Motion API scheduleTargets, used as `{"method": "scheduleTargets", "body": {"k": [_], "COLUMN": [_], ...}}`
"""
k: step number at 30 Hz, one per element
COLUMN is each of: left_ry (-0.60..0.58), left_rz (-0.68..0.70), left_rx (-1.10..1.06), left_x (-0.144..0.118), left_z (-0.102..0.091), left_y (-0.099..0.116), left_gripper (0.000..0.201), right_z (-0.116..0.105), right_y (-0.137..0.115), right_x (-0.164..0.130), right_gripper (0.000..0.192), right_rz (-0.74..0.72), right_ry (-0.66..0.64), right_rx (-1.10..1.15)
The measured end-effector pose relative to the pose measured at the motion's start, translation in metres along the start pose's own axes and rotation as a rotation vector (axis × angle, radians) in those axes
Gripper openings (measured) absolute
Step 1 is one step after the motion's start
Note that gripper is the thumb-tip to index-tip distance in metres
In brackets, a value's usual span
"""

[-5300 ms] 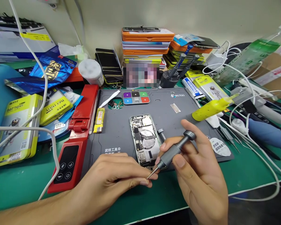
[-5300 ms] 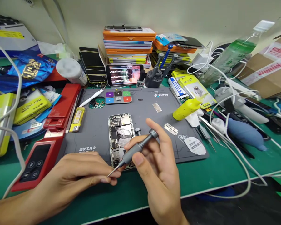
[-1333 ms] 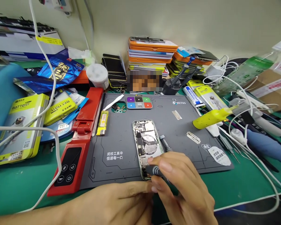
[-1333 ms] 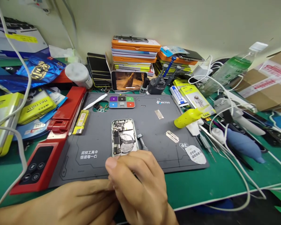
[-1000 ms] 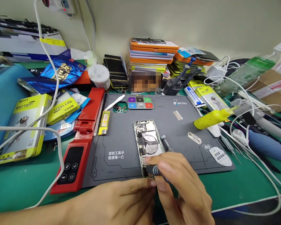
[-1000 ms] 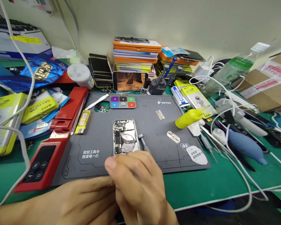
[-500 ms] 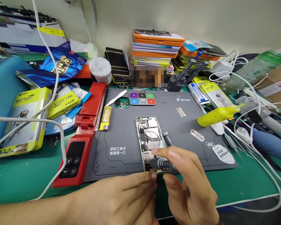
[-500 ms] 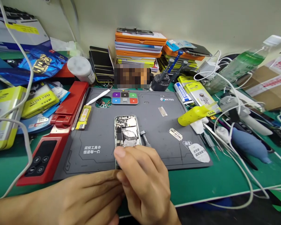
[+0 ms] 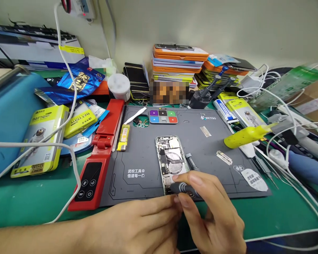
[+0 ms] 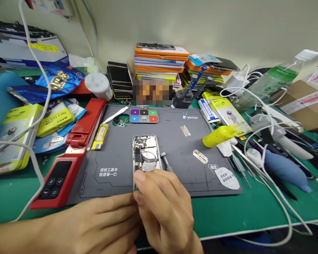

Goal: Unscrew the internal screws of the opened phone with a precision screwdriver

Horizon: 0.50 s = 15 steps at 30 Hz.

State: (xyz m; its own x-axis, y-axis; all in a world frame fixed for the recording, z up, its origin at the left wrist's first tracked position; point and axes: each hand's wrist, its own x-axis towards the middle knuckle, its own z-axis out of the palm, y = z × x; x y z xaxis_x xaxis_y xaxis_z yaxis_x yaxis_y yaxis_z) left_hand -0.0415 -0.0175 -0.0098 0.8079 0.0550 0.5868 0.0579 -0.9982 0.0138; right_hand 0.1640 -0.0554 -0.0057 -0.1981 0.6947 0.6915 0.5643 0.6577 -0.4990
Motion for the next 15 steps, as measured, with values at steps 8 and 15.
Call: {"method": "scheduleTargets", "body": {"k": [8,15], "left_ry": [0.018,-0.084], "left_rz": [-0.065,-0.133], "left_rx": [0.009,0.023], "left_x": [0.002,0.000], "left_z": [0.000,0.004], "left_y": [0.002,0.000], "left_gripper": [0.029,0.036], "right_z": [-0.005,-0.044], "right_y": [0.010,0.042], "right_x": [-0.005,0.002], "right_gripper": [0.070,0.068], "right_rz": [0.140,0.358], "right_ry": [0.451,0.464], "right_rx": [-0.115,-0.298]}}
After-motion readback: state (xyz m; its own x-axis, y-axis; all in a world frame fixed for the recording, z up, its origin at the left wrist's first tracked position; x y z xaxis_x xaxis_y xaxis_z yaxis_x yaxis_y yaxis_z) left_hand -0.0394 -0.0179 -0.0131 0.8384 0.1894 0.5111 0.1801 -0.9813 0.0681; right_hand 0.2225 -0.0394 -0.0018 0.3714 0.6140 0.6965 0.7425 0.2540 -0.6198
